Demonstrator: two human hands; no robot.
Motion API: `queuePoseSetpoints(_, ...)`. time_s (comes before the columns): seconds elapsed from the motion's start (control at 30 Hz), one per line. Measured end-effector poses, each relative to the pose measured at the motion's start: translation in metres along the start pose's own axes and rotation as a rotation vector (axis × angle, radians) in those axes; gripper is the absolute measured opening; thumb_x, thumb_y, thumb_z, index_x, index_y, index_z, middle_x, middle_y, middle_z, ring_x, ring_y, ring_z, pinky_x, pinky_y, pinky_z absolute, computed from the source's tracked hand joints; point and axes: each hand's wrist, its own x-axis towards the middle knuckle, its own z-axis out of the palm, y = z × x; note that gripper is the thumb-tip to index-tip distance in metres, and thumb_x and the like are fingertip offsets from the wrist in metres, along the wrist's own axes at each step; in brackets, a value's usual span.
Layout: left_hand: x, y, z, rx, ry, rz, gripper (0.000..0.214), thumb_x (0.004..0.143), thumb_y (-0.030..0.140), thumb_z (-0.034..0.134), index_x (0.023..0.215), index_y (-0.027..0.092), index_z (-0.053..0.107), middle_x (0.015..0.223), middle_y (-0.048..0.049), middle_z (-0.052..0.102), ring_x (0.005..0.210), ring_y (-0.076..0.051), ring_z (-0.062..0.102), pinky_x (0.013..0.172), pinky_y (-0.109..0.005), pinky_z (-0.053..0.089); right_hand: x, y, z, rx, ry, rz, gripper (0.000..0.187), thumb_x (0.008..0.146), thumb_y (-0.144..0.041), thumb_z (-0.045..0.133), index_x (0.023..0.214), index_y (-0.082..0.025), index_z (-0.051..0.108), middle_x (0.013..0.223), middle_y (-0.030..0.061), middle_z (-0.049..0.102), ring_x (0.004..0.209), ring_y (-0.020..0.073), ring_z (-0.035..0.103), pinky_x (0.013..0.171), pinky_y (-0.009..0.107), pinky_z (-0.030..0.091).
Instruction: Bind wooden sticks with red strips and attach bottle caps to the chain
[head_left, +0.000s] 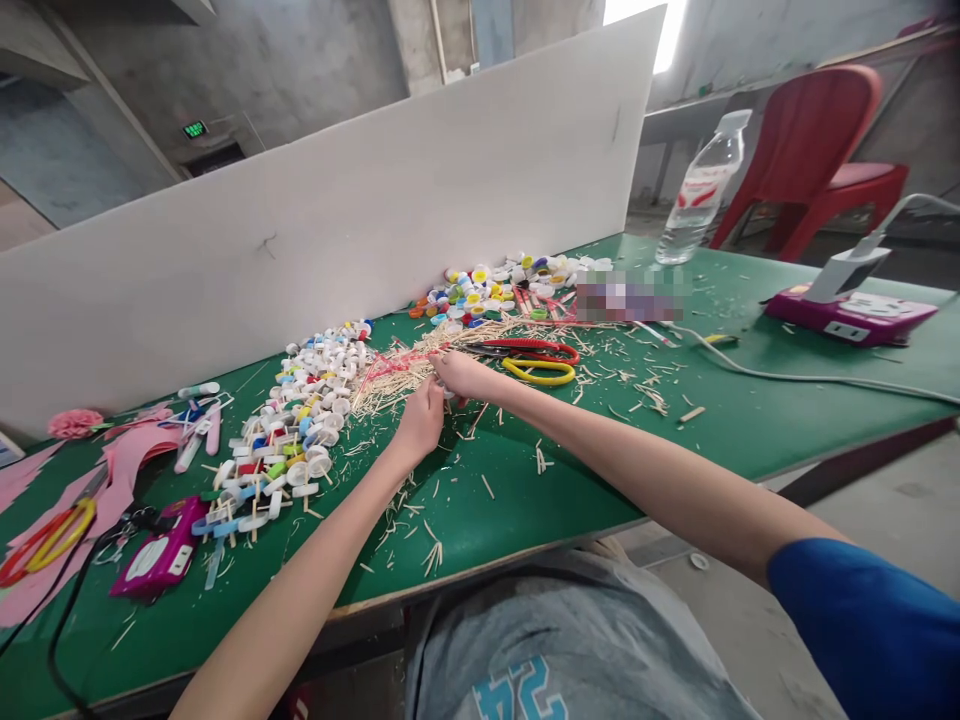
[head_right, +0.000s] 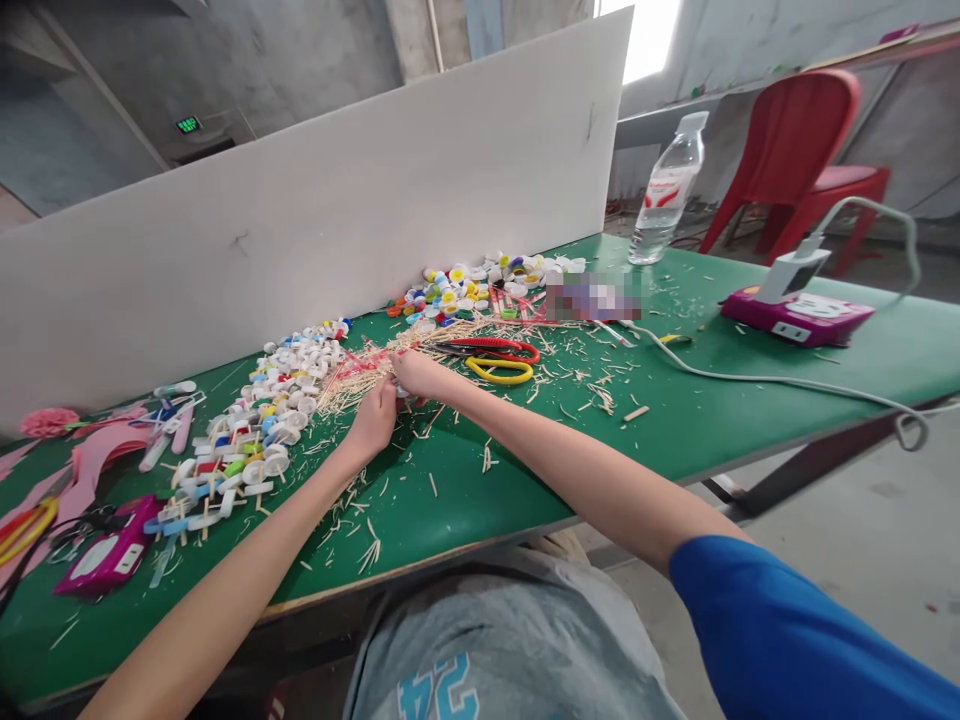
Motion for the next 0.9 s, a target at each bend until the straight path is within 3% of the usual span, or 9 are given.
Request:
queuePoseSetpoints(0.17,0.000,0.001,0.000,0.024,-0.020,-0.010,0.025,0.089,0.022,0.025,0.078,0.019,0.047,0.067,-0.0034,0.054,0.062,-0.017,0.049,0.061,-0.028,0.036,0.000,0.006,0.006,0.111,0.018,0.035,0.034,0.097,-0.030,0.025,0.089,-0.014,0.054,0.062,0.0069,0.059,0.045,0.0152,0.057,0.043,0.024,0.046)
queuePoseSetpoints(0.33,-0.002,0.000,0.002,0.032,-0.036,0.016,0.022,0.087,0.021,0.028,0.076,0.020,0.047,0.070,-0.0044,0.057,0.066,-0.018,0.052,0.064,-0.028,0.038,-0.003,0.012,0.010,0.253,0.043,0.055,0.043,0.098,-0.037,0.019,0.069,-0.018,0.046,0.057,0.0044,0.054,0.043,0.0126,0.053,0.040,0.022,0.045)
queuePoseSetpoints(0.53,-0.003,0.001,0.002,0.010,-0.041,-0.012,0.023,0.088,0.020,0.028,0.073,0.020,0.045,0.068,-0.0028,0.054,0.064,-0.017,0.050,0.063,-0.028,0.036,-0.002,0.014,0.012,0.383,0.057,0.083,0.045,0.097,-0.041,0.020,0.065,-0.020,0.042,0.058,0.0031,0.054,0.044,0.0101,0.051,0.042,0.020,0.044)
queuePoseSetpoints(0.63,-0.001,-0.001,-0.001,-0.010,-0.012,-0.056,0.023,0.090,0.022,0.028,0.074,0.021,0.044,0.067,-0.0019,0.051,0.064,-0.017,0.048,0.064,-0.028,0.036,-0.005,0.011,0.003,0.422,0.055,0.084,0.049,0.098,-0.043,0.016,0.065,-0.019,0.044,0.059,0.0033,0.055,0.045,0.0095,0.050,0.046,0.021,0.045)
queuePoseSetpoints(0.73,0.001,-0.006,-0.006,-0.039,0.056,-0.097,0.025,0.094,0.029,0.027,0.078,0.021,0.044,0.070,-0.0017,0.048,0.065,-0.017,0.047,0.066,-0.029,0.037,-0.014,0.012,-0.021,0.282,0.185,0.026,0.051,0.098,-0.043,0.016,0.069,-0.018,0.050,0.064,0.0054,0.060,0.052,0.0106,0.051,0.056,0.023,0.045)
queuePoseSetpoints(0.8,0.003,-0.008,-0.010,-0.062,0.094,-0.102,0.026,0.095,0.036,0.029,0.082,0.020,0.045,0.074,-0.0025,0.049,0.070,-0.017,0.048,0.069,-0.030,0.039,-0.023,0.020,-0.041,-0.035,0.427,-0.019,0.042,0.096,-0.042,0.027,0.076,-0.017,0.054,0.076,0.0082,0.063,0.065,0.0139,0.055,0.064,0.026,0.043)
queuePoseSetpoints(0.83,0.003,-0.009,-0.011,-0.061,0.113,-0.091,0.027,0.095,0.039,0.031,0.084,0.020,0.046,0.078,-0.0034,0.050,0.074,-0.017,0.050,0.072,-0.031,0.040,-0.028,0.026,-0.051,-0.164,0.489,0.013,0.037,0.095,-0.041,0.030,0.082,-0.017,0.056,0.083,0.0096,0.064,0.072,0.0165,0.056,0.067,0.028,0.042)
queuePoseSetpoints(0.9,0.004,-0.008,-0.014,-0.027,0.164,-0.044,0.029,0.093,0.044,0.034,0.086,0.020,0.048,0.089,-0.0065,0.053,0.089,-0.020,0.051,0.081,-0.034,0.041,-0.038,0.045,-0.066,-0.346,0.466,0.076,0.033,0.093,-0.039,0.034,0.091,-0.017,0.058,0.094,0.0118,0.065,0.085,0.0212,0.057,0.071,0.032,0.041)
